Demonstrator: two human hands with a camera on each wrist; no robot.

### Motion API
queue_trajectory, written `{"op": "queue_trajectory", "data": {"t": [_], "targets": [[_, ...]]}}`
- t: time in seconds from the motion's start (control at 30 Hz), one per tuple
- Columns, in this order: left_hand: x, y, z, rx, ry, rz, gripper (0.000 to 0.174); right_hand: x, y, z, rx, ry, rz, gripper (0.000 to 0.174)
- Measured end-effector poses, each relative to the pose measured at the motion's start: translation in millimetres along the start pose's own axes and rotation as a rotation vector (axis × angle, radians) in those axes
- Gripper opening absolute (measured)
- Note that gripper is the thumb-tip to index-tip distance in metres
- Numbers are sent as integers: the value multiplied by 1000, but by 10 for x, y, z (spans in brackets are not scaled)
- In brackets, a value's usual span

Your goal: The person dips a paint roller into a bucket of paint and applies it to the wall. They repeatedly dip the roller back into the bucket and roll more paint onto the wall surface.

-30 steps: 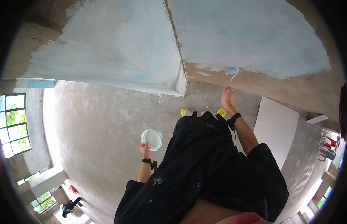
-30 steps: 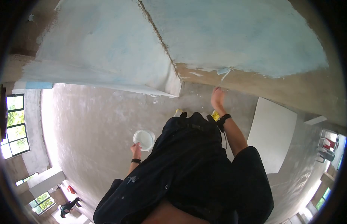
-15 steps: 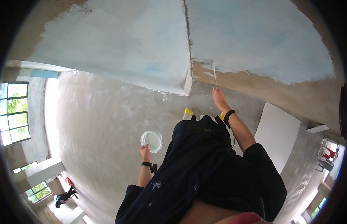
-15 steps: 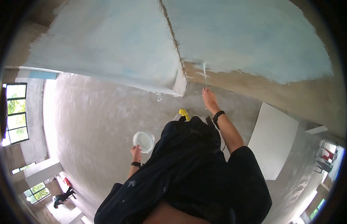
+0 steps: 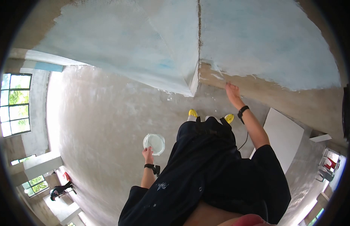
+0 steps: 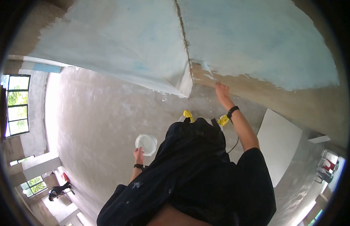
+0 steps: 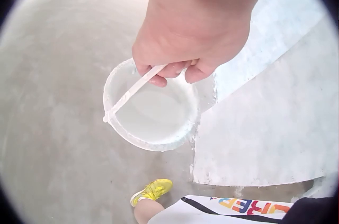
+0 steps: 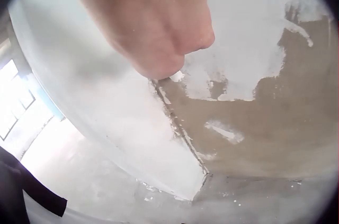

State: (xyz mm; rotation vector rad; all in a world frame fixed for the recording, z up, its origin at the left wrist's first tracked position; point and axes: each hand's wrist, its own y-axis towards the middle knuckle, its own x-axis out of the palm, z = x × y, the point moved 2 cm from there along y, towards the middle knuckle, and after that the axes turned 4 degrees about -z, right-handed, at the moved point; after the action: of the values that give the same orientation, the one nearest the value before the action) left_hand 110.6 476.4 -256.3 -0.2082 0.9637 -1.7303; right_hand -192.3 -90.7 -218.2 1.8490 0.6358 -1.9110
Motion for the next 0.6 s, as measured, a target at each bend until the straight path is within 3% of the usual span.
{"op": "queue_trajectory", "data": {"t": [0.1, 0.17, 0.27, 0.3, 0.37, 0.5, 0.6], "targets": [[74, -37, -19, -9, -22, -1, 5, -189, -334, 307, -26, -37, -6, 15], [155, -49, -34, -29, -29, 13, 6, -214, -450, 502, 197, 69, -103, 19], [239, 3, -114, -44, -60, 3, 6, -321, -422, 550, 194, 60, -171, 21], [251, -1, -124, -43, -65, 1, 6, -252, -384, 528, 190, 60, -174, 21], [260, -15, -136, -37, -75, 1, 5, -1, -209, 439, 0, -20, -87, 17], [285, -67, -161, -64, -59, 20, 4, 266, 276, -87, -65, 44, -98, 23], [275, -82, -102, -74, -46, 17, 4, 279, 490, -372, -18, 148, -258, 27]]}}
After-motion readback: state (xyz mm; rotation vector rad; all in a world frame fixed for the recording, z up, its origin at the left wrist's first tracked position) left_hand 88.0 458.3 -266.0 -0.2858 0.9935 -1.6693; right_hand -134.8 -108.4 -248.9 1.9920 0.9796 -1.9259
